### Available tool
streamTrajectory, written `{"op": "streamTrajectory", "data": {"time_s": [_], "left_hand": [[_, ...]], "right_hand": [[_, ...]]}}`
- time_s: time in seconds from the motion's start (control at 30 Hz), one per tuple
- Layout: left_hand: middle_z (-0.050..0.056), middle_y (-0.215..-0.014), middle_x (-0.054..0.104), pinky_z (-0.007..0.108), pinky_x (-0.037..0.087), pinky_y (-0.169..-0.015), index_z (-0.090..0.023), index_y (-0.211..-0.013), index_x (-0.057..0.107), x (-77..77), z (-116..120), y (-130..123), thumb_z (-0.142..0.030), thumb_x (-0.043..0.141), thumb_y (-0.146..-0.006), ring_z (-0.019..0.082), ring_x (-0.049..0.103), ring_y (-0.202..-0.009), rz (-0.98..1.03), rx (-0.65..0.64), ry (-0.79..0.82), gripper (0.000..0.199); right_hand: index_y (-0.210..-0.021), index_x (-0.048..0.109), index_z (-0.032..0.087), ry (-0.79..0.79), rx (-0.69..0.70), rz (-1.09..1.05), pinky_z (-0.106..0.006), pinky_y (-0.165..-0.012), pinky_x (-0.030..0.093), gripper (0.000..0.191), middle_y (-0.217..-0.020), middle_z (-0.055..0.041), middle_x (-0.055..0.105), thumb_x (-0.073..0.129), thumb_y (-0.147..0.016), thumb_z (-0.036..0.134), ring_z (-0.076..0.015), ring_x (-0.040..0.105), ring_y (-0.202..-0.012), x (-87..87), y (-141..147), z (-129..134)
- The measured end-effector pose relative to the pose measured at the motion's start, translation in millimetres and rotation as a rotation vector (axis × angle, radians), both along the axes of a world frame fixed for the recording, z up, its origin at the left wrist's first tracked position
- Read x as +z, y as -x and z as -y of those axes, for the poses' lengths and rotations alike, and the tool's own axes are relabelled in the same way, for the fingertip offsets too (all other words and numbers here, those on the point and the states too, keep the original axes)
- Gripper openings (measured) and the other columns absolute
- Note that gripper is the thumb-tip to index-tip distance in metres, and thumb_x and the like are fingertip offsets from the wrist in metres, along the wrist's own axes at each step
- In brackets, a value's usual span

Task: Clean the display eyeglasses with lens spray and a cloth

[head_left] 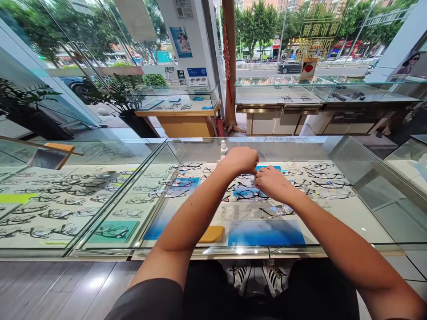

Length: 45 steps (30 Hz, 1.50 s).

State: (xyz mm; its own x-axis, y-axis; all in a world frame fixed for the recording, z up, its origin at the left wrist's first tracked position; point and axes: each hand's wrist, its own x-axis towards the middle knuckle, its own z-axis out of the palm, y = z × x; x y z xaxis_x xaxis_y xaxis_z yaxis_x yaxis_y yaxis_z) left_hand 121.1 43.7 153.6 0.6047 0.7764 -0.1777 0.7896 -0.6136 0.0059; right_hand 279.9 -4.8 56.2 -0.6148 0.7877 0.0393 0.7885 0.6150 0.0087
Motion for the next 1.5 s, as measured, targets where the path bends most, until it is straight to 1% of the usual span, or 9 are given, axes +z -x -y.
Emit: {"op": "streamTrajectory", "data": {"time_s": [0.1, 0.23, 0.53, 0.73, 0.93, 1.13, 1.23, 1.33, 1.5], "left_hand": [[0.013, -0.103, 0.083, 0.034, 0.05, -0.075, -0.019, -0.103, 0.084, -10.5, -8.0, -5.2, -0.021, 0.072, -0.08, 0.03, 0.076, -0.096, -0.046, 0.037, 0.002, 0.026], [0.014, -0.109, 0.083, 0.034, 0.054, -0.082, -0.021, -0.109, 0.084, -22.4, -16.7, -10.2, -0.018, 0.071, -0.083, 0.03, 0.076, -0.102, -0.07, 0.05, 0.026, 0.029], [0.011, -0.111, 0.083, 0.033, 0.057, -0.085, -0.023, -0.105, 0.086, -50.4, -35.1, -16.7, -0.024, 0.08, -0.08, 0.029, 0.076, -0.104, -0.118, 0.04, 0.099, 0.025], [0.013, -0.11, 0.083, 0.034, 0.056, -0.084, -0.022, -0.106, 0.086, -52.1, -37.5, -13.1, -0.021, 0.073, -0.083, 0.03, 0.076, -0.103, -0.088, 0.03, 0.06, 0.026], [0.013, -0.103, 0.083, 0.032, 0.052, -0.075, -0.02, -0.103, 0.085, -30.2, -33.1, 0.8, -0.022, 0.071, -0.082, 0.028, 0.075, -0.095, -0.003, 0.075, 0.001, 0.025], [0.007, -0.096, 0.08, 0.031, 0.046, -0.073, -0.022, -0.097, 0.083, 17.8, -19.4, 30.3, -0.031, 0.066, -0.089, 0.021, 0.069, -0.088, 0.209, 0.108, -0.093, 0.021], [0.006, -0.096, 0.076, 0.031, 0.046, -0.076, -0.02, -0.089, 0.079, 39.1, -6.1, 42.6, -0.033, 0.067, -0.09, 0.018, 0.064, -0.086, 0.598, 0.105, -0.14, 0.017], [0.004, -0.088, 0.07, 0.029, 0.045, -0.071, -0.02, -0.085, 0.074, 53.4, 10.1, 49.1, -0.038, 0.073, -0.089, 0.014, 0.059, -0.077, 1.044, 0.054, -0.062, 0.018], [0.002, -0.087, 0.066, 0.026, 0.042, -0.064, -0.021, -0.081, 0.069, 67.4, 37.8, 52.2, -0.043, 0.082, -0.085, 0.012, 0.055, -0.073, 1.46, -0.1, 0.158, 0.025]], "right_hand": [[-0.088, 0.073, 0.02, 0.027, -0.04, -0.16, -0.034, -0.077, 0.031, 0.012, -0.096, -0.005, 0.078, 0.065, -0.097, 0.018, -0.0219, 0.064, -0.091, 9.2, -10.3, 1.6], [-0.076, 0.058, 0.021, 0.02, -0.208, -0.384, -0.031, -0.066, 0.027, 0.012, -0.076, -0.0005, 0.068, 0.066, -0.085, 0.018, -0.017, 0.053, -0.07, 18.0, -31.3, -4.0], [-0.076, 0.054, 0.022, -0.057, -0.255, -0.505, -0.029, -0.066, 0.029, 0.011, -0.077, 0.0004, 0.066, 0.064, -0.079, 0.019, -0.0163, 0.052, -0.071, 9.9, -47.4, -19.5], [-0.075, 0.053, 0.022, -0.135, -0.264, -0.589, -0.029, -0.067, 0.029, 0.011, -0.075, 0.0004, 0.064, 0.064, -0.078, 0.021, -0.0159, 0.05, -0.07, 9.4, -48.2, -20.5], [-0.073, 0.053, 0.022, -0.161, -0.255, -0.699, -0.029, -0.065, 0.03, 0.01, -0.068, 0.0023, 0.059, 0.063, -0.076, 0.021, -0.0145, 0.047, -0.064, 12.9, -45.1, -17.6], [-0.073, 0.054, 0.022, -0.168, -0.214, -0.874, -0.028, -0.068, 0.039, 0.009, -0.068, 0.0021, 0.06, 0.061, -0.077, 0.023, -0.0151, 0.054, -0.066, 21.5, -42.0, -8.7], [-0.073, 0.056, 0.022, -0.18, -0.184, -0.94, -0.029, -0.072, 0.044, 0.007, -0.07, 0.0009, 0.062, 0.06, -0.078, 0.024, -0.0163, 0.057, -0.069, 27.1, -38.1, -4.4], [-0.073, 0.057, 0.022, -0.192, -0.146, -1.0, -0.03, -0.074, 0.045, 0.007, -0.071, 0.0006, 0.063, 0.061, -0.078, 0.024, -0.0167, 0.058, -0.071, 42.7, -30.5, -2.8], [-0.07, 0.061, 0.022, -0.205, 0.025, -1.174, -0.03, -0.072, 0.046, 0.009, -0.069, 0.0021, 0.061, 0.067, -0.076, 0.022, -0.0154, 0.055, -0.07, 101.1, -15.1, 1.6]]}}
